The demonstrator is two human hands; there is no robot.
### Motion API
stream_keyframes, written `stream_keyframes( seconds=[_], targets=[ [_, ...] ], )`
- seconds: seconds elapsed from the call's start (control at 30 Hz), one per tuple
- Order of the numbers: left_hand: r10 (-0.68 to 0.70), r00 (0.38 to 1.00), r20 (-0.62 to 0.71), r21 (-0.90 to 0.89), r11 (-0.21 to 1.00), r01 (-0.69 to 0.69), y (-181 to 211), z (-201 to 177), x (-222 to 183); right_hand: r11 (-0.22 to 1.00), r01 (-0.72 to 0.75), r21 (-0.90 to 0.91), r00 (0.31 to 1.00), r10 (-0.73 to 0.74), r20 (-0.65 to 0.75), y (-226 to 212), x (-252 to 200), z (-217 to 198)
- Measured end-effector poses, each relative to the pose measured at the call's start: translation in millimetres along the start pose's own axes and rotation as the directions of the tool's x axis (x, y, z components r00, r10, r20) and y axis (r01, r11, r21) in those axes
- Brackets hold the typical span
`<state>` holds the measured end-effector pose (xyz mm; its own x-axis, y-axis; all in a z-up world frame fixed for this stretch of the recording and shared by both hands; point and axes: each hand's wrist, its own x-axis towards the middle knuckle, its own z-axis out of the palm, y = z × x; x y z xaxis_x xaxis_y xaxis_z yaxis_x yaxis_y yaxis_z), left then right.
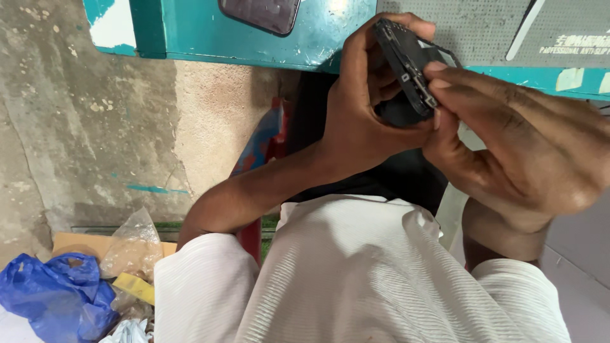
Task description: The person disassembles a smartphone by removing the back cover and using a white plastic spudger to pry off a metal shielding plate. They carefully lift the plate to expose the internal components, including the battery and circuit board, while holding the device with their left hand.
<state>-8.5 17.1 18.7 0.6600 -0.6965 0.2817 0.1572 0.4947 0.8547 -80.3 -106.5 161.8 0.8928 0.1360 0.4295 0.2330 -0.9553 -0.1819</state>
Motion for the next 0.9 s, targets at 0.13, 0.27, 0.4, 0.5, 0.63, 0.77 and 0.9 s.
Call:
stream_keyframes(
  seconds=[0.13,0.27,0.4,0.5,0.63,0.77,0.9],
  targets=[
    [-0.015,1.0,-0.005,0.024,1.0,0.015,2,1,0,0.993,0.003,-0.119,0.997,-0.012,-0.073,-4,-11,5],
    [0.083,0.997,-0.009,0.089,0.993,-0.082,4,4,2,0.993,-0.04,-0.113,0.978,0.016,-0.21,4,-21,16],
    [0.046,0.999,-0.007,0.079,0.996,-0.045,6,1,5,0.995,-0.036,-0.097,0.972,0.012,-0.233,11,-25,19],
    [-0.022,1.0,-0.013,0.068,0.997,0.022,8,3,6,0.989,-0.148,-0.006,0.952,0.14,-0.271,19,-40,23],
    [-0.186,0.982,0.011,-0.002,0.982,0.186,10,1,12,0.838,-0.374,0.397,0.832,0.492,-0.255,41,-67,30],
    [-0.159,0.983,0.092,-0.095,0.981,0.168,5,-6,19,0.735,-0.469,0.49,0.752,0.623,-0.214,75,-79,27],
    [-0.033,0.979,0.202,-0.17,0.983,0.069,0,-15,27,0.567,-0.346,0.748,0.711,0.678,-0.185,102,-79,34]
  ],
)
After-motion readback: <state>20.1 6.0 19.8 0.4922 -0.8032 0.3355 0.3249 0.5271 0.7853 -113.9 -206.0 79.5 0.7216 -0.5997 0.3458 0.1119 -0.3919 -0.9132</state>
